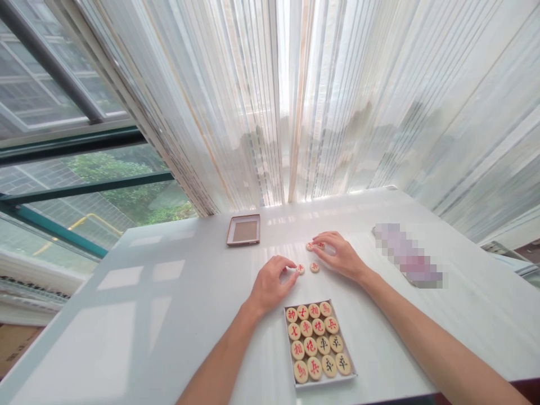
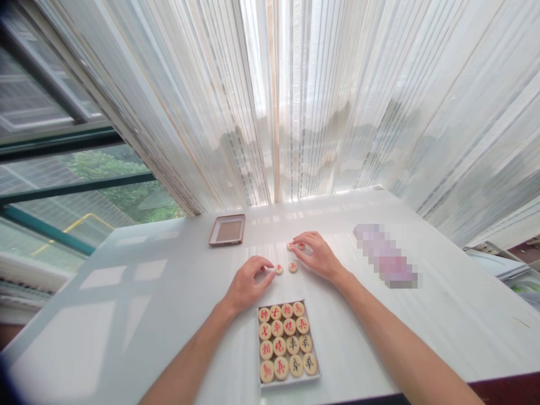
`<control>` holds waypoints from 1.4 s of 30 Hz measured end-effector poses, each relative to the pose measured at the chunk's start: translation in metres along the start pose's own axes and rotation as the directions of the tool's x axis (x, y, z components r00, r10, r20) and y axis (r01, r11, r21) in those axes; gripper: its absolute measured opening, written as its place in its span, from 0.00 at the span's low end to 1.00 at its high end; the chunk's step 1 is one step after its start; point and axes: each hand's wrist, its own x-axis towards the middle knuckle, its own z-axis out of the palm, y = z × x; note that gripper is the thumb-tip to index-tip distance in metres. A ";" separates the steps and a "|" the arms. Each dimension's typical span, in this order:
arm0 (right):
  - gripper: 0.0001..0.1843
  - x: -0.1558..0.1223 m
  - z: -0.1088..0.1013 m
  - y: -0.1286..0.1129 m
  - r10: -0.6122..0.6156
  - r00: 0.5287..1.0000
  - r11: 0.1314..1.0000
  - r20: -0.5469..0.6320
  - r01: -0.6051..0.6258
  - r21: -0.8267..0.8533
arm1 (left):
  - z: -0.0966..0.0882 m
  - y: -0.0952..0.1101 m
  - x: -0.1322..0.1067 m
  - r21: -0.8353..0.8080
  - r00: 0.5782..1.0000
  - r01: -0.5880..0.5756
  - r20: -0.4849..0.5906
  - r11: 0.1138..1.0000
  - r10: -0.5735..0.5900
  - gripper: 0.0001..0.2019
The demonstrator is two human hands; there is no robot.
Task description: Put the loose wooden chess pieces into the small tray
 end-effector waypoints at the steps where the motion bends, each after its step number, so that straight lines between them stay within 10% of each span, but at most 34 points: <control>1: 0.09 -0.001 0.000 -0.001 -0.007 1.000 1.000 -0.002 0.007 0.005 | 0.000 0.000 0.000 0.003 1.000 -0.003 0.003 1.000 0.003 0.05; 23: 0.08 -0.018 0.009 -0.028 -0.224 0.969 0.975 0.109 0.223 0.018 | 0.012 -0.003 0.007 0.125 0.999 0.024 -0.026 0.992 -0.021 0.09; 42: 0.07 -0.030 0.014 -0.058 0.127 0.962 0.844 0.243 -0.234 0.483 | 0.011 0.012 -0.005 -0.343 0.997 0.066 -0.024 0.937 -0.079 0.14</control>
